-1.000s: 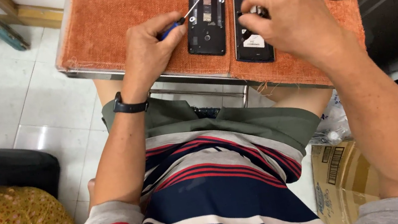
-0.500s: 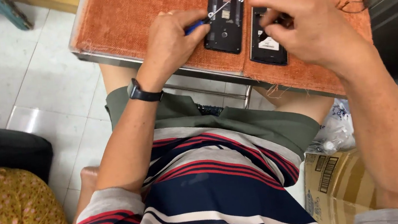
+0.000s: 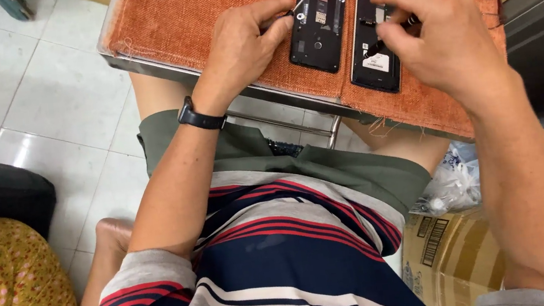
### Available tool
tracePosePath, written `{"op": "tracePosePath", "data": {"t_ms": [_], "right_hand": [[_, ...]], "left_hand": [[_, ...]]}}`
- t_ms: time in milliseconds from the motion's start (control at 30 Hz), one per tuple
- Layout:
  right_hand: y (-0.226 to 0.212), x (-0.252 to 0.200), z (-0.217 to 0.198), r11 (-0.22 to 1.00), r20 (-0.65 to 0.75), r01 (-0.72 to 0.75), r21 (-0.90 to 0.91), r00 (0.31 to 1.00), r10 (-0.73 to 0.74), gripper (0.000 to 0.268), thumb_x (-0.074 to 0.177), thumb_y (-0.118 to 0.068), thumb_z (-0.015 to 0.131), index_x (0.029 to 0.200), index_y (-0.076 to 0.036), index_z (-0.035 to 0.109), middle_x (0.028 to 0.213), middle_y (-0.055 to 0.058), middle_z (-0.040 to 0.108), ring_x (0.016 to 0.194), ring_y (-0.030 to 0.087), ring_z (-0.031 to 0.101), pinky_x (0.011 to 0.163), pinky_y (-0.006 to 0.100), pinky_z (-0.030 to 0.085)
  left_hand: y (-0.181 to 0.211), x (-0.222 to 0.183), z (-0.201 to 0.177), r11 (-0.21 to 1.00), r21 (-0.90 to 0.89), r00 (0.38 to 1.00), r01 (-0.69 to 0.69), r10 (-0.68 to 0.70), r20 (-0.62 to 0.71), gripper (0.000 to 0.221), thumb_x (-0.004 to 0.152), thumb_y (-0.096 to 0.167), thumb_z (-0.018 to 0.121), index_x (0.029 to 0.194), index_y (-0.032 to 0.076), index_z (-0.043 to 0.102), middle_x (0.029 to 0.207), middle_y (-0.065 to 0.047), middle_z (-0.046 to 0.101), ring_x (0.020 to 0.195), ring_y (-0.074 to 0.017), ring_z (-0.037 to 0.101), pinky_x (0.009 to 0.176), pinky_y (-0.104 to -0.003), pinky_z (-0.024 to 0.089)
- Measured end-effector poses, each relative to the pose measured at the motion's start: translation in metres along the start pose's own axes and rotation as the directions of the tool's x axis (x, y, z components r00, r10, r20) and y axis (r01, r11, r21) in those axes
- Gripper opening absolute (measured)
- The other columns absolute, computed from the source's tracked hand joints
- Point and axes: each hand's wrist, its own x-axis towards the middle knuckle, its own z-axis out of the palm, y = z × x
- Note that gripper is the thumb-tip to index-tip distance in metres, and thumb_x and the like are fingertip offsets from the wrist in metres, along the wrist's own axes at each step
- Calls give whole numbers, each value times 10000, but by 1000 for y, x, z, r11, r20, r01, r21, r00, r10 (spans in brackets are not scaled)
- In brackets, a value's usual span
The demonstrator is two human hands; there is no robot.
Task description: Using a precision screwdriver to remove small internal screws from a mobile phone during a repair process.
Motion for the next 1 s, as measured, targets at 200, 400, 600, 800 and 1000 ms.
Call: {"op": "tracePosePath", "data": {"t_ms": [200, 400, 600, 800, 1000], "right_hand": [[10, -3, 3, 996, 45, -27, -82, 999, 31, 359, 1051, -55, 727, 1409, -50, 737, 845, 106, 675, 715, 232, 560, 666, 418, 448], [-8, 4, -9, 994, 108, -67, -86, 991, 76, 505, 984, -15, 706, 1484, -77, 672, 1109, 58, 765, 769, 230, 617, 699, 462, 480], [1, -1, -3, 975, 85, -208, -73, 973, 214, 125, 1094, -151, 799, 1010, -58, 794, 838, 69, 741, 580, 154, 578, 573, 358, 464], [1, 1, -2, 999, 99, -34, 40, 995, 29, 414, 983, 37, 668, 1388, -41, 707, 1114, 89, 738, 1022, 239, 676, 895, 394, 505], [-5, 4, -6, 998, 44, -62, -33, 997, 64, 366, 1059, -31, 712, 1423, -36, 684, 1002, 93, 690, 659, 203, 504, 617, 397, 399]], "left_hand": [[1, -2, -3, 998, 0, 997, -70, 70, 42, 265, 993, 227, 699, 1227, 108, 735, 1194, -56, 772, 1055, -246, 749, 856, -408, 563], [-2, -3, -2, 989, 50, 990, -139, 137, 34, 286, 980, 227, 715, 1220, 77, 753, 1189, -103, 766, 1094, -288, 738, 903, -459, 560], [1, -3, -1, 995, 20, 995, -97, 97, 31, 259, 986, 225, 724, 1203, 87, 760, 1180, -85, 771, 1083, -265, 746, 898, -434, 573], [-2, -5, -2, 993, 24, 993, -116, 115, 21, 251, 997, 221, 707, 1198, 79, 760, 1169, -90, 776, 1085, -279, 740, 878, -435, 568], [-1, -3, -2, 993, 17, 993, -119, 119, 17, 256, 1008, 214, 703, 1210, 66, 753, 1178, -102, 771, 1089, -284, 742, 878, -436, 589]]}}
